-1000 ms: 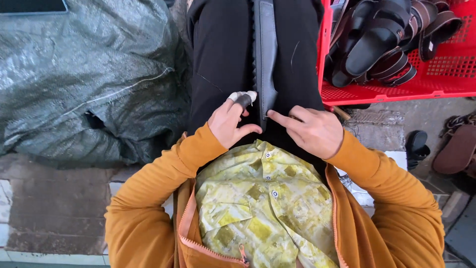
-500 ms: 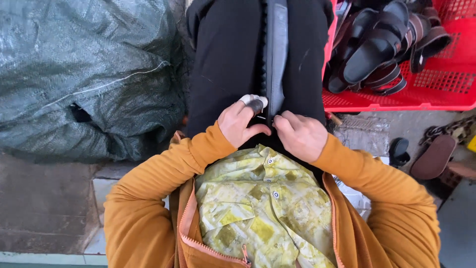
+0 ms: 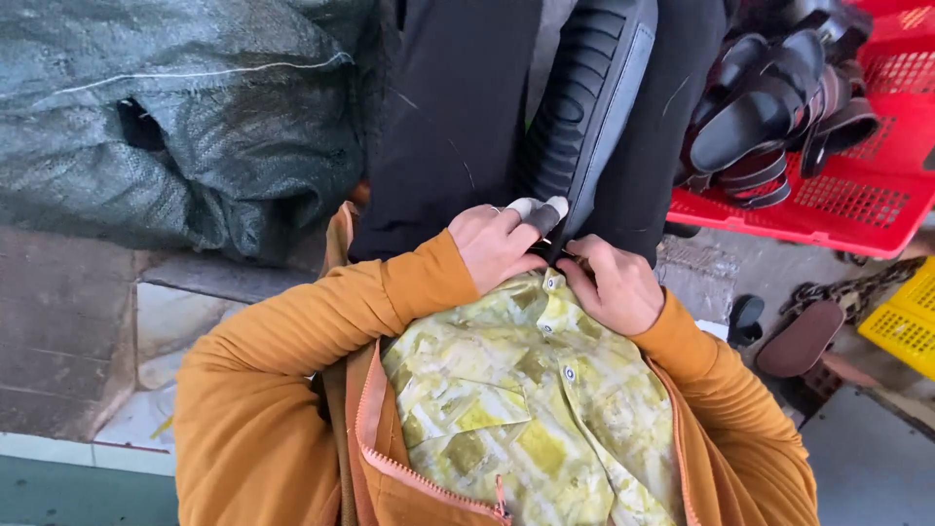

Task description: Hand-sewing a rubber sole onto a sandal using a sewing awl and thread.

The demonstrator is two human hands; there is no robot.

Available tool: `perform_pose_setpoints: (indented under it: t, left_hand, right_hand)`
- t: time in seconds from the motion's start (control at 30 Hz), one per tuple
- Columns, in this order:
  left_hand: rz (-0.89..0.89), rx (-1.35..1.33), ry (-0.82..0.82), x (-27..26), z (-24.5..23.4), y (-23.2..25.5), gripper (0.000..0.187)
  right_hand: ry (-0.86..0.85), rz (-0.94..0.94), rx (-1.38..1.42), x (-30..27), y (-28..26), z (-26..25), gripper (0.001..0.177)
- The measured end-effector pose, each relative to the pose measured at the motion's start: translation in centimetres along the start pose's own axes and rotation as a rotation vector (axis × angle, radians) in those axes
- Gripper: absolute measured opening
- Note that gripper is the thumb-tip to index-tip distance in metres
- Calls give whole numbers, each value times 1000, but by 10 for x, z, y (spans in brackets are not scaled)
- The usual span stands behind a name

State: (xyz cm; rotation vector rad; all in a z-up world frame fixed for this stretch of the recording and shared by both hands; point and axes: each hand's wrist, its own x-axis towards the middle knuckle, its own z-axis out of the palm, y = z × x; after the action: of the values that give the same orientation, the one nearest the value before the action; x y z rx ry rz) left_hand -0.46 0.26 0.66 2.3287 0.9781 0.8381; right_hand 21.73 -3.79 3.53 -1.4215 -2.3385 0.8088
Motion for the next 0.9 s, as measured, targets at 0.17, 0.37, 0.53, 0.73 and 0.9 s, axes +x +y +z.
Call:
perform_pose_setpoints:
  t: [0.17,0.37,0.53,0.73,0.9]
  left_hand:
    - [11,153,44,-4,-7,-1,30]
    - [-640,-1404,-134,-12,-7,10,24]
    - [-711,-1110,4,-21,45,-15,28]
    - [-774,-1026,-38,-4,25,7,35]
    - [152,-4,92,0,33,11,20]
  right_hand:
    - [-32,123,-156,2,-19,-8,21]
    - [63,49,-226,-3,-6,2,21]
    - [271,-46,-107,2,-3,5,27]
    - [124,-130,-328,-4,-7,-46,33]
    - [-495,124,-215,-17,-9,-98,57]
